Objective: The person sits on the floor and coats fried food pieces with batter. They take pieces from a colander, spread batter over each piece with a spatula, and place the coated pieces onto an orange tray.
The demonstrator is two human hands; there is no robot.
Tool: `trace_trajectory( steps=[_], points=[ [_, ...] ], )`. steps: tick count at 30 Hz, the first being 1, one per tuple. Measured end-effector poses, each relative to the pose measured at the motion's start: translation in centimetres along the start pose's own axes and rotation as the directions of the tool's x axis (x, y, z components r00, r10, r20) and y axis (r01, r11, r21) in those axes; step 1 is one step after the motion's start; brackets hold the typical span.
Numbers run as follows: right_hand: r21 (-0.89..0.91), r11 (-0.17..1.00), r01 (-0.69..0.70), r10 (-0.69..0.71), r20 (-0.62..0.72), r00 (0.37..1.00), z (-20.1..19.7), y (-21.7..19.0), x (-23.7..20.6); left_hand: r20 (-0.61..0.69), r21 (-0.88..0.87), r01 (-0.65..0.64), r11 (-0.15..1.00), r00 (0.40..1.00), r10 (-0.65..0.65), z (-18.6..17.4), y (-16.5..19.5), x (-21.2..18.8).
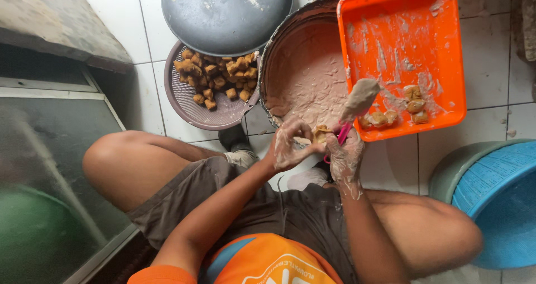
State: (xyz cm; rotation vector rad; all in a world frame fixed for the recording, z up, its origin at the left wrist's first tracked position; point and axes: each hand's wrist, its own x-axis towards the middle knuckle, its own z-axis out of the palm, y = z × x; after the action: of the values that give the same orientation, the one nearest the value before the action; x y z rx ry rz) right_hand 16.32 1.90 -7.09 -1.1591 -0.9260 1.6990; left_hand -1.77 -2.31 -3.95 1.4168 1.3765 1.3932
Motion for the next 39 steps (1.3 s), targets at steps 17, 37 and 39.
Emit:
trace_trajectory(
  steps=[17, 37, 39],
  points=[
    [-0.095, 0.995, -0.018, 0.017, -0.018, 1.000, 1.8, -1.4, 0.3, 0.090, 0.128, 0.419, 0.899, 0.898, -0.431, 0.5, 0.5, 0.3],
    [-0.206, 0.977, -0.052, 0.062, 0.042, 0.997, 1.0, -1.1, 0.5, 0.168, -0.526, 0.682, 0.509, 0.669, -0.724, 1.5, -1.8, 0.9],
    [-0.144, 0.977, -0.155, 0.164, 0.055, 0.985, 1.0, -1.3, 0.2, -0.027, -0.432, 0.687, 0.584, 0.637, -0.770, 1.4, -1.1, 2.0]
  ],
)
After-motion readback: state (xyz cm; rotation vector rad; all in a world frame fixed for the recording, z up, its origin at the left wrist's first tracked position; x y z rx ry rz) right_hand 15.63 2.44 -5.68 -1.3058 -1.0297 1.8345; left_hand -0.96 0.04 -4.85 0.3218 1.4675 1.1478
